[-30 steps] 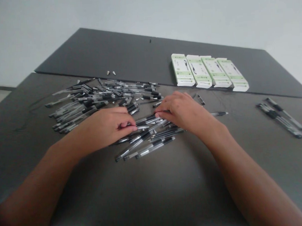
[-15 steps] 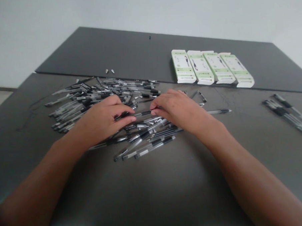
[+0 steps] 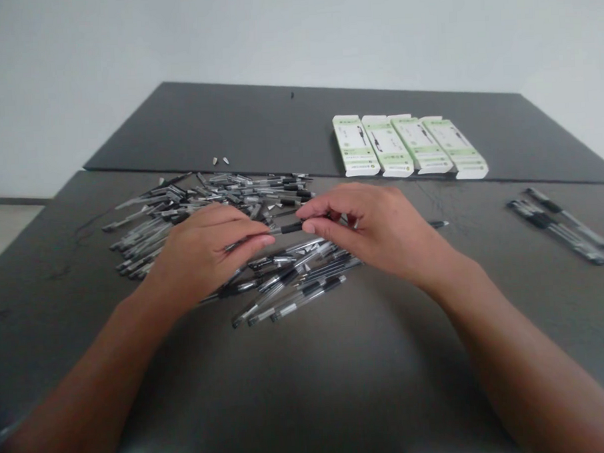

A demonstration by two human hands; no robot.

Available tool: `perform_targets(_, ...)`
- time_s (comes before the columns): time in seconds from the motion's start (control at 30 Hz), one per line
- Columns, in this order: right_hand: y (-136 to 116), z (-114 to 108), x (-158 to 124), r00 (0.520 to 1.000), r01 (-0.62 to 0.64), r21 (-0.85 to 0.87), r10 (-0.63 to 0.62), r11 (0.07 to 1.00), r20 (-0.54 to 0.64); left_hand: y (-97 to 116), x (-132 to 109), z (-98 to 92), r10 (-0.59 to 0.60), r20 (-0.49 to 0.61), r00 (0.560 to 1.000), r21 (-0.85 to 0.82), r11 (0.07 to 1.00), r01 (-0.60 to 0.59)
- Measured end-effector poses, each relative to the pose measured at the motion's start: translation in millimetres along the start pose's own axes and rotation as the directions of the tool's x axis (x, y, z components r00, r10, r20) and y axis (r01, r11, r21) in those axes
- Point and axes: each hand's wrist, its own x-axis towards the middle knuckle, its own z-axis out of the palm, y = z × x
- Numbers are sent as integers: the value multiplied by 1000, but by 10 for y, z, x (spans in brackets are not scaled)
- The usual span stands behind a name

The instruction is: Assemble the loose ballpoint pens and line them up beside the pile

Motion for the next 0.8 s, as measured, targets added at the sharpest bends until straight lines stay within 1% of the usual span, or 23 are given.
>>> perform_targets(0.1,-61,-77,-201,999,-33,71,34,997,-24,146,3,4,66,15,998,-65,996,-65)
perform_targets(0.2,-48,-180,-522,998,-61,95,64,994,-22,297,-13,41,131,19,991,-157,979,-127)
perform_targets(0.27,28,-295,-837,987,-145,70,150,987,-63,377,-29,69,156,14,988,-212,966,-150)
perform_targets(0.3,88,-365,-1025,968,-226,57,231,973,-101,407,-36,80,168,14,986,-229,960,-160)
perform_targets(0.33,159,-440,-1226,933,-320,48,324,946,-157,428,-41,88,171,14,985,-236,958,-163)
perform_targets(0.37,239,-516,-1436,868,-445,38,442,895,-225,442,-44,93,170,10,985,-234,959,-163)
perform_targets(0.4,324,-591,-1645,773,-553,50,534,832,-344,449,-44,95,162,-1,987,-225,962,-158)
perform_targets(0.43,408,-661,-1847,652,-661,67,616,748,-442,451,-43,95,152,-21,988,-209,966,-153)
perform_targets(0.47,488,-724,-2036,537,-747,84,673,659,-508,448,-40,95,147,-46,988,-192,969,-153)
perform_targets(0.5,563,-778,-2204,437,-812,92,705,577,-559,443,-36,94,144,-71,987,-175,972,-154)
perform_targets(0.53,630,-822,-2349,380,-852,85,720,517,-581,436,-31,93,147,-92,985,-160,974,-161)
perform_targets(0.57,689,-853,-2468,361,-870,69,727,488,-584,429,-26,93,152,-107,983,-147,975,-167)
perform_targets(0.67,837,-878,-2669,393,-874,10,720,485,-571,413,-18,97,172,-128,977,-123,974,-188)
perform_targets(0.8,1021,-802,-2667,415,-862,-19,684,506,-600,410,-20,110,194,-143,971,-117,970,-211)
